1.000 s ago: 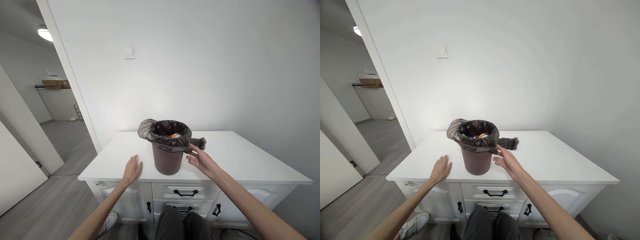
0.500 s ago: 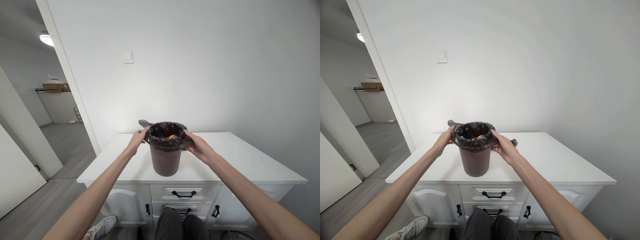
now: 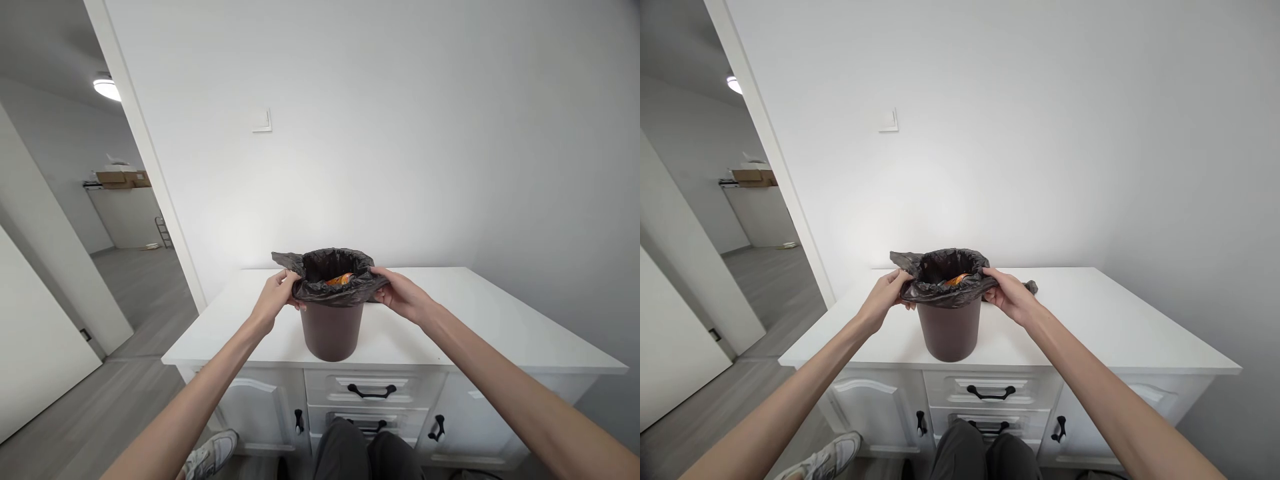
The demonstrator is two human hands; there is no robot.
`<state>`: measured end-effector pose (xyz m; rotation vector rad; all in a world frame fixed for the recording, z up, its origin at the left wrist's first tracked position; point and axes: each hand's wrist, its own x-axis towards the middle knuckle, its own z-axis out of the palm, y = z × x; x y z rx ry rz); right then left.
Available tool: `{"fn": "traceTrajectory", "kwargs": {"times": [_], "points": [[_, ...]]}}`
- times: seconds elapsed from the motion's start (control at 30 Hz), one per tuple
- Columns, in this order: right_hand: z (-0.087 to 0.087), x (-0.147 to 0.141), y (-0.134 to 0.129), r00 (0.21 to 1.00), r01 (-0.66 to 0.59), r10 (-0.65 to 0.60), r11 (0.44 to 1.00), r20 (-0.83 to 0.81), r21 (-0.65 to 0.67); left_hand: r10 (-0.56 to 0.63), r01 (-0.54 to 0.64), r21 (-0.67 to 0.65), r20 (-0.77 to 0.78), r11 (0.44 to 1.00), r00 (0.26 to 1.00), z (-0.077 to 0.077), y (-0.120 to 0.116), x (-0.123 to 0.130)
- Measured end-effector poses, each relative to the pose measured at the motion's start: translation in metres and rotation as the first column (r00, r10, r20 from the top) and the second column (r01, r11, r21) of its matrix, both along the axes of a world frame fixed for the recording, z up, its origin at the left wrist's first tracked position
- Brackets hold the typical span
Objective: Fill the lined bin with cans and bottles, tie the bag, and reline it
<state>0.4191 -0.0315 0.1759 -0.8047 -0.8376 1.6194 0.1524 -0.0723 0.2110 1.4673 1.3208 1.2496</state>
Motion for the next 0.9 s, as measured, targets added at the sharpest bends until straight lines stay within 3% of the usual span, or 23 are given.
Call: {"fn": "traceTrajectory", "kwargs": {"times": [0.2,0.33,0.43,0.57,0.73,0.8,0.9], "points": [[0.008,0.007,-0.001,0.997,0.052,-0.050,0.998,0.058,-0.028,-0.031,0.031,0.001,0.098,1.000,0.995,-0.006,-0.019,0.000],[0.021,0.018,-0.010,0.987,0.144,-0.141,0.989,0.080,-0.040,0.084,-0.082,-0.017,0.178,0.996,0.980,-0.018,-0.020,-0.019],[0.027,0.030,-0.013,0.973,0.183,-0.189,0.982,0.136,0.049,0.133,-0.117,-0.073,0.265,0.990,0.955,-0.020,-0.015,-0.035],[0.032,0.041,-0.004,0.925,0.271,-0.294,0.954,0.241,0.126,0.207,-0.193,-0.075,0.318,0.978,0.925,0.001,0.004,-0.040],[0.045,0.032,0.015,0.895,0.257,-0.296,0.953,0.333,0.159,0.314,-0.311,-0.062,0.038,0.948,0.949,0.034,0.039,-0.031],[0.052,0.024,0.018,0.877,0.302,-0.352,0.933,0.328,0.194,0.330,-0.331,-0.037,-0.034,0.943,0.943,0.039,0.050,-0.030],[0.062,0.016,0.019,0.823,0.400,-0.490,0.860,0.287,0.318,0.352,-0.350,0.051,-0.017,0.935,0.936,0.039,0.060,-0.034]]}}
